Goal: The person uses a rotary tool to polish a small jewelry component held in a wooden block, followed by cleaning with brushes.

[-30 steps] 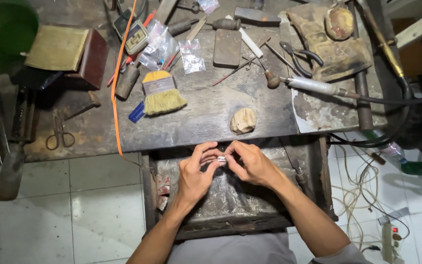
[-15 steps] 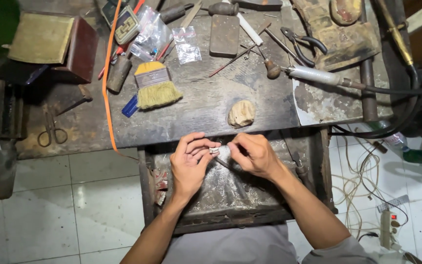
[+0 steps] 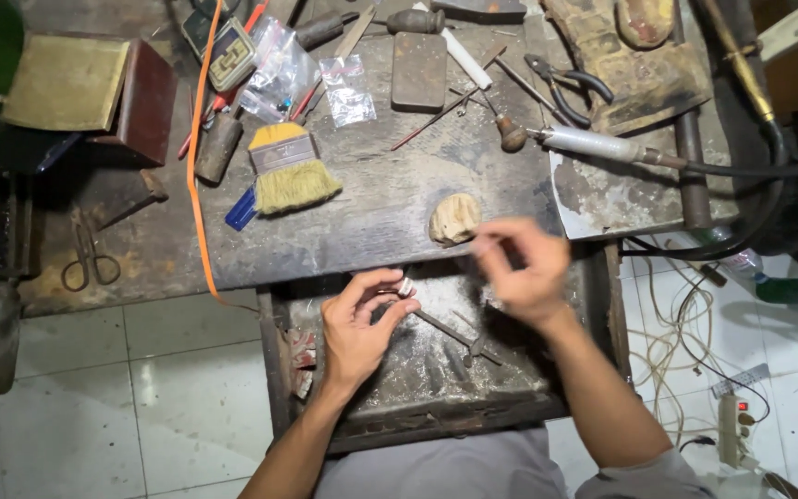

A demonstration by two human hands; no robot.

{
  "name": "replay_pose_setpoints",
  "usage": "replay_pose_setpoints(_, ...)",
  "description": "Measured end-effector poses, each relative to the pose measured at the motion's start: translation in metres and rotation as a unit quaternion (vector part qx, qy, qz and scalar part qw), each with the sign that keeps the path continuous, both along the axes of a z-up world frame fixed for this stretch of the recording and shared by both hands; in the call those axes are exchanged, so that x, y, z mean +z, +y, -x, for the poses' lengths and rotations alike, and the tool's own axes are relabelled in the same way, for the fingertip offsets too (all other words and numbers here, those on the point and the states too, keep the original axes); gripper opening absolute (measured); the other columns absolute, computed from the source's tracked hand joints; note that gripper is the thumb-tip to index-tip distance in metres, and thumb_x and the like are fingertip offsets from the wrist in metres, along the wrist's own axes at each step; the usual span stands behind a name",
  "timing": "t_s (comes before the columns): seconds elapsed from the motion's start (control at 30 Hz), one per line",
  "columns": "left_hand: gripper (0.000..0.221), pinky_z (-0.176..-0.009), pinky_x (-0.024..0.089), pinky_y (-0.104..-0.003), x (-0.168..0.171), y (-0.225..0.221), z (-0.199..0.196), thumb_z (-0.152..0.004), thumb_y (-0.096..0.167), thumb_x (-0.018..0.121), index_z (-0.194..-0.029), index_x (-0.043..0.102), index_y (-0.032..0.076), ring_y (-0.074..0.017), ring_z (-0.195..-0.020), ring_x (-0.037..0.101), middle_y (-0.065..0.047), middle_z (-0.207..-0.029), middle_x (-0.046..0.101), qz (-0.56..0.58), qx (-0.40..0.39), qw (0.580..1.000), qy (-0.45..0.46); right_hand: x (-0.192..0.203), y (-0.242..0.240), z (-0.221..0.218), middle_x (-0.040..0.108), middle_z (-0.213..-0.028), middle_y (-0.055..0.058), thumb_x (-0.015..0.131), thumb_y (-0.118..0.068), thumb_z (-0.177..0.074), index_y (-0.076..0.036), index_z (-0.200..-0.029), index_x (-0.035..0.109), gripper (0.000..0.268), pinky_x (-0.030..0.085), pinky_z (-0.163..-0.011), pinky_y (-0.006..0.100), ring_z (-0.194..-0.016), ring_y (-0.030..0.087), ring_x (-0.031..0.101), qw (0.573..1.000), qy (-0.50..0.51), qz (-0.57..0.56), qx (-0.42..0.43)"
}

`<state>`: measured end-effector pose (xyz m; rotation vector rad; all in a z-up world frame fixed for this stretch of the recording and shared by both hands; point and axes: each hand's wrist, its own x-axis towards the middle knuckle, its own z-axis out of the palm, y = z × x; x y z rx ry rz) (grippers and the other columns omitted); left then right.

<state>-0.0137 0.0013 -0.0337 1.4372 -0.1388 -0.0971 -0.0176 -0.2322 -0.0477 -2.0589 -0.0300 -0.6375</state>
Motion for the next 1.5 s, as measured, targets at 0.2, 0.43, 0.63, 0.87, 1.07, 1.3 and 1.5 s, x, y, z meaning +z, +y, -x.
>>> replay_pose_setpoints(0.2,0.041,-0.076,0.066,-0.034,-0.002,0.001,0.009,-0.08,0.003,0.084,-0.116,0.068,-0.007,-0.0239,-0.082,0.077,-0.021,-0.09,0.077,0.006,0.0,1.0,0.002,0.072,-0.043,-0.033,0.062,-0.086,0.02,0.052,0.004,-0.112,0.01,-0.136,0.037,0.03,0.062,-0.057,0.032,-0.062,0.022,0.065,0.978,0.058,-0.157,-0.121)
replay_pose_setpoints(0.43,0.041,-0.08,0.062,-0.03,0.012,0.005,0.008,-0.082,0.005,0.083,-0.119,0.067,-0.001,-0.0104,-0.082,0.071,-0.014,-0.088,0.08,-0.01,-0.019,1.0,-0.017,0.075,-0.066,-0.062,0.066,-0.072,0.021,0.059,-0.007,-0.11,0.008,-0.136,0.048,0.032,0.064,-0.044,0.029,-0.05,0.021,0.069,0.956,0.198,-0.15,-0.154)
replay_pose_setpoints(0.63,0.043,-0.084,0.062,-0.032,0.001,0.006,0.007,-0.083,-0.005,0.079,-0.122,0.061,-0.008,-0.0184,-0.087,0.075,-0.02,-0.092,0.079,0.054,-0.015,0.998,0.01,0.055,-0.079,-0.078,0.063,-0.057,0.021,0.066,-0.007,-0.105,0.01,-0.125,0.052,0.03,0.054,-0.027,0.037,-0.035,0.026,0.062,0.94,0.317,-0.059,-0.111)
replay_pose_setpoints(0.87,0.044,-0.083,0.062,-0.03,-0.001,0.01,0.005,-0.08,0.001,0.084,-0.119,0.063,-0.005,-0.0191,-0.083,0.075,-0.02,-0.088,0.079,0.038,0.001,0.999,0.023,0.075,-0.043,-0.041,0.064,-0.083,0.024,0.049,-0.013,-0.116,0.0,-0.135,0.045,0.022,0.064,-0.055,0.029,-0.064,0.025,0.069,0.969,0.114,-0.191,-0.109)
replay_pose_setpoints(1.07,0.047,-0.084,0.062,-0.028,-0.003,0.006,0.009,-0.078,0.003,0.087,-0.117,0.063,-0.004,-0.0145,-0.079,0.074,-0.018,-0.083,0.079,0.042,0.016,0.998,0.046,0.049,-0.028,-0.006,0.069,-0.097,0.031,0.042,-0.03,-0.114,-0.01,-0.126,0.048,0.023,0.071,-0.072,0.036,-0.079,0.033,0.077,0.91,0.003,-0.375,-0.178)
replay_pose_setpoints(1.3,0.043,-0.085,0.062,-0.031,0.003,0.003,0.007,-0.077,0.004,0.087,-0.112,0.065,-0.007,-0.0197,-0.083,0.076,-0.018,-0.082,0.079,0.029,0.029,0.999,-0.02,0.046,-0.034,-0.013,0.07,-0.102,0.028,0.045,-0.013,-0.114,-0.012,-0.134,0.043,0.02,0.071,-0.081,0.033,-0.087,0.03,0.078,0.912,0.075,-0.367,-0.168)
replay_pose_setpoints(1.5,0.044,-0.088,0.061,-0.033,0.003,0.003,0.006,-0.078,0.002,0.086,-0.113,0.063,-0.009,-0.0201,-0.087,0.075,-0.018,-0.084,0.079,0.042,0.024,0.998,-0.032,0.067,-0.033,-0.004,0.068,-0.097,0.033,0.057,-0.003,-0.108,0.003,-0.141,0.041,0.037,0.065,-0.077,0.039,-0.078,0.031,0.074,0.943,0.194,-0.24,-0.122)
